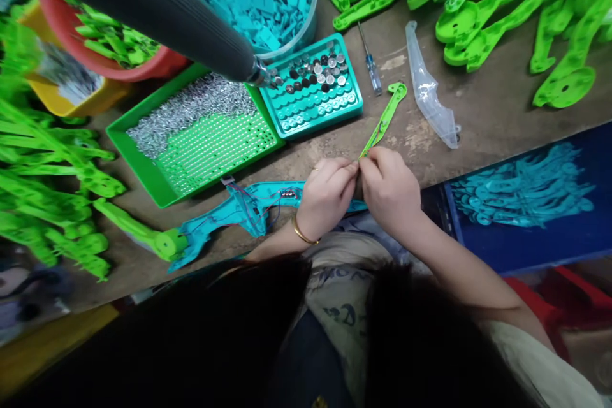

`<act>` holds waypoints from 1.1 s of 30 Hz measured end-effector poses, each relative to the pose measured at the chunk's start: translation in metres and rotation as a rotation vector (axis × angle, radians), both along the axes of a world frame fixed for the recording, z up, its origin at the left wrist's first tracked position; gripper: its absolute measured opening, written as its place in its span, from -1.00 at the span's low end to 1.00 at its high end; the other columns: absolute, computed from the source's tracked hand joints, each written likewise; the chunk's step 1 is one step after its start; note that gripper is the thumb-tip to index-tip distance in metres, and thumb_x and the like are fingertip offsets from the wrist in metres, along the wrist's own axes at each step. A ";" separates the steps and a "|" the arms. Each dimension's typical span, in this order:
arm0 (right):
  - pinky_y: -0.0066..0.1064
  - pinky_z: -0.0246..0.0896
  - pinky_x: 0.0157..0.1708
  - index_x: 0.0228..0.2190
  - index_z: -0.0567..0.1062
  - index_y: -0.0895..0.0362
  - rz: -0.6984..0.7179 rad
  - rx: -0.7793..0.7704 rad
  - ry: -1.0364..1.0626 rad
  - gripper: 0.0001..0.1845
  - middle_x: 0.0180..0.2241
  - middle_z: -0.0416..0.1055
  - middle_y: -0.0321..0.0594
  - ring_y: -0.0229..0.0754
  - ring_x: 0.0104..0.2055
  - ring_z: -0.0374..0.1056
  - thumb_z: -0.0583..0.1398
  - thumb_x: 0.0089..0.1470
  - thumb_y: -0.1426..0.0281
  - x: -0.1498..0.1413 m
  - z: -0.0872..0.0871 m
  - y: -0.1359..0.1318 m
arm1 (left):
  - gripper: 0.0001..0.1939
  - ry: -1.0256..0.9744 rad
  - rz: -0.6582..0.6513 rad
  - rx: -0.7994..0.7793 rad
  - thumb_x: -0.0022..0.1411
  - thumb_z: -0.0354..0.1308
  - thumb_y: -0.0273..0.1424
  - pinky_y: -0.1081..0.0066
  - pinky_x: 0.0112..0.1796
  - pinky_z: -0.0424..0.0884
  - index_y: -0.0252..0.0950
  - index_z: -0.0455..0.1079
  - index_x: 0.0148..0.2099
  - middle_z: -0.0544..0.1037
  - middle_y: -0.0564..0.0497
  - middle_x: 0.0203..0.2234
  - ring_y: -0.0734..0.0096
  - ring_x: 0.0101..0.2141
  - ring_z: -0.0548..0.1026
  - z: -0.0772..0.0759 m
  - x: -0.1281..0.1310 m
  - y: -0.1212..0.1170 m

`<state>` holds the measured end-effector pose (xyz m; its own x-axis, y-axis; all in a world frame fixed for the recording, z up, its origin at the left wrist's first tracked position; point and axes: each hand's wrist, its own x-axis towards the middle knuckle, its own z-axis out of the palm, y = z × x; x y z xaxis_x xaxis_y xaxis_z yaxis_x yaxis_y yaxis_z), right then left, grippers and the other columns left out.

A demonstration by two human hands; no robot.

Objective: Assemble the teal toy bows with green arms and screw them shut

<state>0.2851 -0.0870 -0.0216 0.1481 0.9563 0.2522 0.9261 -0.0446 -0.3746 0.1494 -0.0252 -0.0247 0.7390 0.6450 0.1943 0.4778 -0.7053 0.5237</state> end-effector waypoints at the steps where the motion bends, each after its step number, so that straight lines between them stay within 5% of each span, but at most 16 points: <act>1: -0.27 0.18 -0.39 -0.29 0.50 0.09 0.021 -0.019 -0.023 -0.79 -0.27 0.45 -0.12 -0.13 -0.32 0.29 0.06 0.22 0.45 -0.001 0.000 -0.002 | -0.68 -0.002 0.001 0.000 0.44 -0.13 -0.44 0.32 -0.12 0.43 -0.36 0.47 -0.12 0.56 -0.10 -0.26 0.32 -0.22 0.46 0.000 0.000 0.000; 8: -0.27 0.23 -0.34 -0.03 0.47 0.12 0.094 -0.080 0.040 -0.70 -0.17 0.50 -0.09 -0.13 -0.27 0.35 0.09 0.23 0.43 0.009 0.001 -0.018 | -0.78 -0.029 0.008 -0.022 0.41 -0.05 -0.47 0.33 -0.12 0.41 -0.31 0.44 -0.13 0.55 -0.07 -0.26 0.35 -0.22 0.46 0.003 -0.001 0.003; 12: -0.28 0.35 -0.19 -0.02 0.47 0.07 0.081 -0.024 0.264 -0.70 -0.18 0.47 -0.12 -0.14 -0.15 0.41 0.12 0.22 0.42 0.031 0.004 -0.015 | -0.86 -0.060 -0.013 -0.010 0.36 0.02 -0.50 0.37 -0.16 0.40 -0.31 0.41 -0.20 0.54 -0.04 -0.29 0.37 -0.24 0.47 0.005 -0.001 0.006; 19: -0.28 0.35 -0.16 -0.15 0.53 0.08 0.179 -0.024 0.232 -0.79 -0.19 0.48 -0.12 -0.12 -0.14 0.41 0.12 0.23 0.36 0.051 -0.003 0.010 | -0.86 -0.050 -0.025 0.002 0.36 0.01 -0.51 0.36 -0.16 0.39 -0.30 0.39 -0.22 0.53 -0.04 -0.31 0.35 -0.25 0.45 0.005 0.000 0.006; 25: -0.26 0.33 -0.20 -0.28 0.54 0.10 0.235 -0.044 0.138 -0.78 -0.27 0.45 -0.12 -0.10 -0.19 0.39 0.09 0.25 0.34 0.059 -0.006 0.023 | -0.71 0.069 -0.040 -0.032 0.37 -0.08 -0.51 0.31 -0.11 0.36 -0.35 0.37 0.06 0.51 -0.10 -0.24 0.28 -0.20 0.41 0.007 0.002 0.005; 33: -0.27 0.29 -0.21 -0.28 0.54 0.09 0.086 -0.025 0.249 -0.80 -0.28 0.45 -0.14 -0.11 -0.21 0.37 0.11 0.23 0.34 0.056 -0.006 0.022 | -0.56 0.290 -0.074 -0.060 0.35 -0.14 -0.52 0.28 -0.10 0.31 -0.32 0.31 0.20 0.46 -0.13 -0.13 0.22 -0.16 0.34 0.015 0.008 0.006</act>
<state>0.3414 -0.0654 -0.0272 0.1207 0.9734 0.1947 0.8066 0.0181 -0.5909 0.1573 -0.0193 -0.0096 0.8033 0.5915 -0.0687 0.5624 -0.7156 0.4143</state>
